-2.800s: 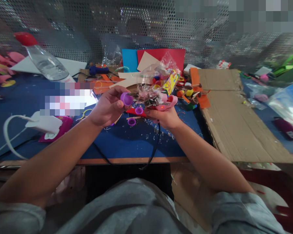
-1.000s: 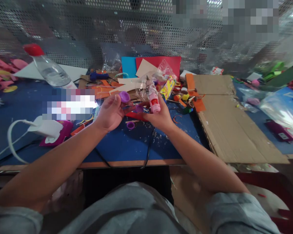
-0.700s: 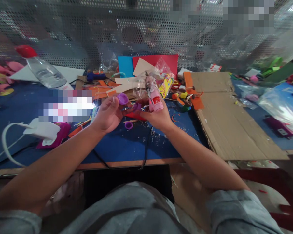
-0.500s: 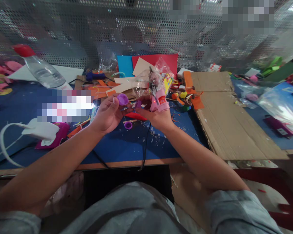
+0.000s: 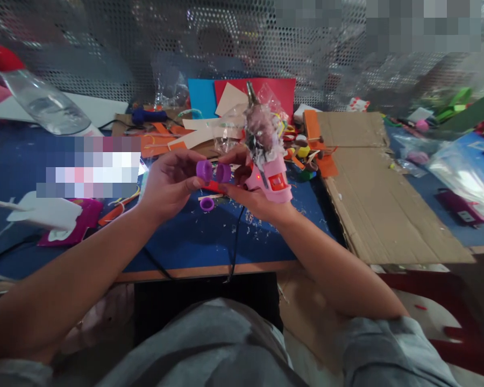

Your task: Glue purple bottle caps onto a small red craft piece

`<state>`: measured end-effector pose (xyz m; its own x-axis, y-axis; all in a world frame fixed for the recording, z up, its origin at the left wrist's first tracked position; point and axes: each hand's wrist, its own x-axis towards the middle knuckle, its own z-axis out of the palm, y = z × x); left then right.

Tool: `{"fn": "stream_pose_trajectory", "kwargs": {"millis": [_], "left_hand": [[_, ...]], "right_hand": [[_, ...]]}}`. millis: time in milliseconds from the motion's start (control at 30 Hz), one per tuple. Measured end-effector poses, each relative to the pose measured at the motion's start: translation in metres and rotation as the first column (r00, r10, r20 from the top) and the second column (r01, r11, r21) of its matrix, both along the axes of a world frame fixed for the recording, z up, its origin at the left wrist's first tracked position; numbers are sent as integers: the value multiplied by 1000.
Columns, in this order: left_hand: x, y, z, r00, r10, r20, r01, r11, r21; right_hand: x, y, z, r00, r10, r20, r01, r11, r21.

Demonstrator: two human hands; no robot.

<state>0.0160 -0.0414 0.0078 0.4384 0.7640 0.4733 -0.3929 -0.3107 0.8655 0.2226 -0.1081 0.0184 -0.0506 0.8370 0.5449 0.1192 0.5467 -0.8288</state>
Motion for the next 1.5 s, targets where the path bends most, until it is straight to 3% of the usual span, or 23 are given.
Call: {"fn": "stream_pose_trajectory", "kwargs": {"millis": [200,567,867,1500], "left_hand": [[0,-5,2,1000,14,-14,-14,1000,27],[-1,-19,18,1000,-26,-13,25,999,-48],[-1,-21,20,999,-33,-40,31,998,-49],[0,-22,22,999,-52,-8,51,994,-91]], "right_hand": [[1,-3,-1,999,-3,-54,4,1000,21],[1,-7,7,995,-91,47,97,982,-163],[5,-7,-10,994,-101,-31,99,993,-68],[4,-9,-6,996,-88,13,89,994,-64]]}}
